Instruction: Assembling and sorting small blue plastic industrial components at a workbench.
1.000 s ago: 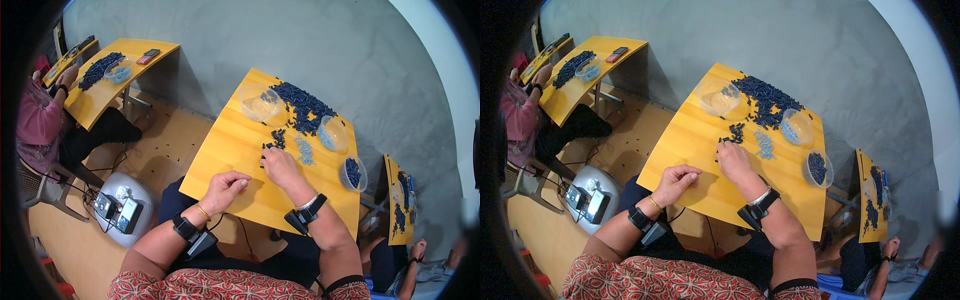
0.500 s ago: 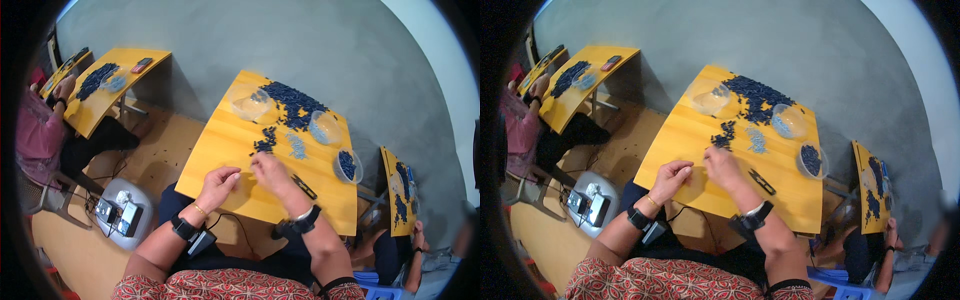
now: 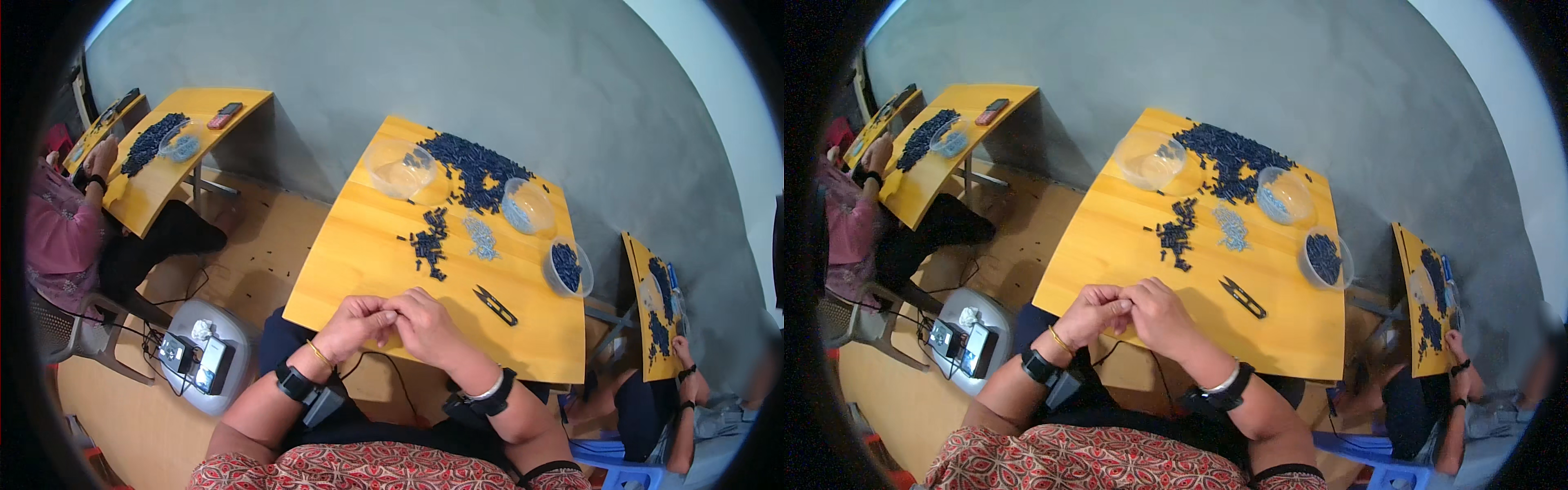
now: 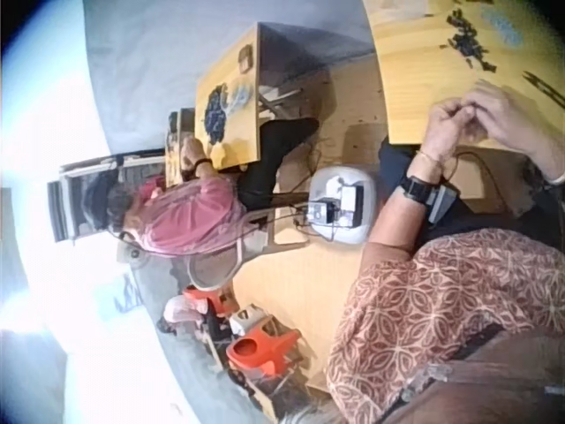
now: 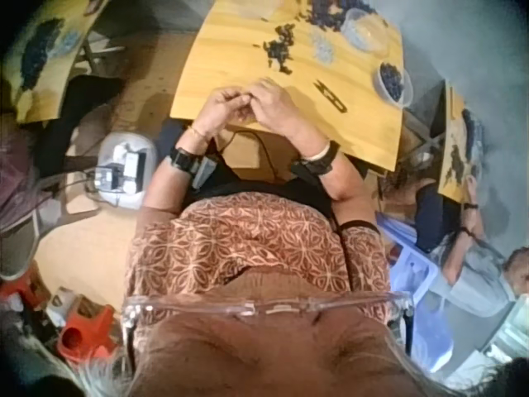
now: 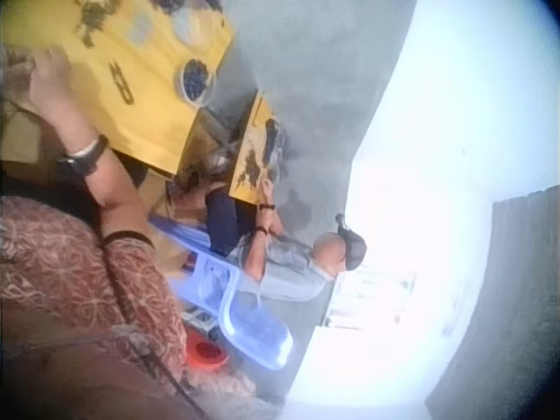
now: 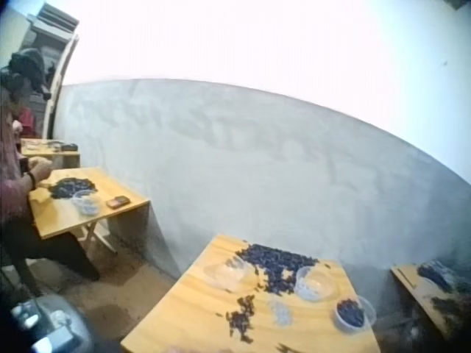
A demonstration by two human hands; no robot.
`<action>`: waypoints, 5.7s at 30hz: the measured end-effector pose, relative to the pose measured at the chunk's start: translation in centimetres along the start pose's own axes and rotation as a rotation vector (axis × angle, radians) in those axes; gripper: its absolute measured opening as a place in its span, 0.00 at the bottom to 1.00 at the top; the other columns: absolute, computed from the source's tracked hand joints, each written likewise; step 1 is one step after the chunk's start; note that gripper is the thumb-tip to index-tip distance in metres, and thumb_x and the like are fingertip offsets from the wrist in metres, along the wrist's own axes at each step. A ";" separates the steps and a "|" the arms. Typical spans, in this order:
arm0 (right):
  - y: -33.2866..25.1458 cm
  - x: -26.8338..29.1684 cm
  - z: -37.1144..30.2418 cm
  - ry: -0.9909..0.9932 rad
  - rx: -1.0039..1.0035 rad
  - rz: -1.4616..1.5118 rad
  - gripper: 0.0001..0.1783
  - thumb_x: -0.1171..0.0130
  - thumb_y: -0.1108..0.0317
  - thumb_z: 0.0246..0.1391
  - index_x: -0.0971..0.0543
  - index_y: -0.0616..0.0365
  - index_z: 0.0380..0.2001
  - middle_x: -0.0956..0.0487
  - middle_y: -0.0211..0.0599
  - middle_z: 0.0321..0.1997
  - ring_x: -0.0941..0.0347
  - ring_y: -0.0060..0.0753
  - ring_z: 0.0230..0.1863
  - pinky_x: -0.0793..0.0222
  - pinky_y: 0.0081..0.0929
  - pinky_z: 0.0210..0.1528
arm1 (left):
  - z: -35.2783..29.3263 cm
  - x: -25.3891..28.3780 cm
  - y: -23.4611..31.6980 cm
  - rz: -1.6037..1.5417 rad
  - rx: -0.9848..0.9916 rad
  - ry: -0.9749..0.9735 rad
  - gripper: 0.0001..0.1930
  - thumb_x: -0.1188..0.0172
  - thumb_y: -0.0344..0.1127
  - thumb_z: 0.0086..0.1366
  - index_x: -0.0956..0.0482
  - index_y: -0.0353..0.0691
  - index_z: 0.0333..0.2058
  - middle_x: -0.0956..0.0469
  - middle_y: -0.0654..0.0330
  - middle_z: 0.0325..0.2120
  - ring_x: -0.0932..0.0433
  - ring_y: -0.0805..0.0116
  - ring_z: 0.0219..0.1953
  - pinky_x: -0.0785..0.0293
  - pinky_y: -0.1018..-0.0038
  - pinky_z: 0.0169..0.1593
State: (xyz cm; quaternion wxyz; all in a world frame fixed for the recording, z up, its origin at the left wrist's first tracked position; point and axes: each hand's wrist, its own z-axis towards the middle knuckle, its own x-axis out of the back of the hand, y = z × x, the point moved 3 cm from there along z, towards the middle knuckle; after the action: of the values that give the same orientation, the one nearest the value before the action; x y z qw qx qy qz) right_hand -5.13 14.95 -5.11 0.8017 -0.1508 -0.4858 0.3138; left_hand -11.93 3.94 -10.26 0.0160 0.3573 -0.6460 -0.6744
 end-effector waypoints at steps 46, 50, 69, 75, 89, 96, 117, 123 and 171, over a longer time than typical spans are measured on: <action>14.7 11.6 -5.1 0.127 -0.566 -0.338 0.03 0.49 0.74 0.47 0.30 0.61 0.28 0.27 0.43 0.24 0.29 0.43 0.28 0.33 0.31 0.32 | 1.0 -1.2 -0.3 0.271 -0.246 0.075 0.08 0.49 0.26 0.60 0.24 0.35 0.38 0.31 0.65 0.27 0.32 0.79 0.22 0.35 0.84 0.27; 10.5 8.7 -4.3 0.188 -0.699 0.684 0.03 0.50 0.74 0.52 0.30 0.60 0.31 0.28 0.31 0.25 0.31 0.25 0.26 0.33 0.22 0.30 | 0.8 -1.1 0.0 0.258 -0.214 0.084 0.08 0.50 0.26 0.60 0.23 0.35 0.37 0.32 0.64 0.29 0.33 0.79 0.23 0.35 0.84 0.28; 2.6 4.5 -4.6 0.147 -0.564 1.436 0.06 0.50 0.74 0.54 0.29 0.61 0.36 0.29 0.33 0.29 0.32 0.24 0.31 0.31 0.26 0.37 | 1.6 -2.8 -2.8 -0.383 0.031 -0.080 0.12 0.53 0.25 0.63 0.29 0.31 0.45 0.29 0.61 0.27 0.30 0.73 0.28 0.30 0.80 0.36; 2.2 4.5 -4.3 0.156 -0.595 1.398 0.07 0.47 0.72 0.52 0.29 0.59 0.35 0.31 0.33 0.28 0.35 0.25 0.31 0.35 0.26 0.36 | 1.9 -2.5 -2.7 -0.481 0.024 -0.109 0.12 0.51 0.25 0.62 0.29 0.30 0.44 0.28 0.59 0.27 0.29 0.71 0.28 0.28 0.77 0.37; 2.6 4.1 -4.6 0.178 -0.512 1.285 0.06 0.50 0.75 0.53 0.30 0.61 0.36 0.29 0.34 0.30 0.33 0.25 0.30 0.33 0.26 0.36 | 1.8 -2.4 -2.8 -0.551 0.011 -0.137 0.11 0.51 0.29 0.62 0.28 0.33 0.42 0.28 0.60 0.26 0.29 0.68 0.28 0.29 0.73 0.37; 2.6 4.2 -4.7 0.174 -0.594 1.291 0.06 0.47 0.72 0.52 0.29 0.60 0.33 0.30 0.34 0.28 0.35 0.26 0.29 0.35 0.27 0.34 | 1.8 -2.3 -2.8 -0.487 0.026 -0.155 0.11 0.49 0.30 0.62 0.28 0.34 0.42 0.27 0.60 0.27 0.27 0.70 0.28 0.27 0.75 0.37; 2.8 2.8 -4.5 0.302 -0.468 0.770 0.05 0.47 0.78 0.51 0.29 0.63 0.33 0.28 0.31 0.29 0.31 0.20 0.30 0.34 0.17 0.36 | 1.8 -2.5 -2.6 -0.506 0.009 -0.138 0.09 0.50 0.32 0.63 0.26 0.33 0.38 0.28 0.62 0.25 0.30 0.75 0.25 0.28 0.76 0.33; 2.7 2.4 -4.3 0.305 -0.464 0.666 0.03 0.48 0.77 0.51 0.29 0.61 0.31 0.29 0.25 0.28 0.35 0.14 0.30 0.37 0.13 0.34 | 1.8 -2.5 -2.8 -0.518 0.018 -0.120 0.10 0.50 0.33 0.63 0.26 0.33 0.37 0.29 0.63 0.23 0.31 0.76 0.23 0.27 0.78 0.29; 0.7 0.9 -4.5 0.380 -0.095 -0.096 0.11 0.51 0.82 0.46 0.27 0.62 0.35 0.28 0.44 0.31 0.29 0.41 0.29 0.32 0.29 0.32 | 1.7 -2.7 -2.7 -0.510 -0.015 0.041 0.08 0.49 0.32 0.62 0.25 0.33 0.32 0.29 0.63 0.20 0.31 0.74 0.19 0.29 0.79 0.25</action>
State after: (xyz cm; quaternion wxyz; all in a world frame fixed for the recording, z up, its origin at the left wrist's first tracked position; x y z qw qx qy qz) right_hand -1.10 16.36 -7.05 0.8851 -0.2215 -0.3465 0.2178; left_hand -9.62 7.17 -11.60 -0.1391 0.5221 -0.5296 -0.6539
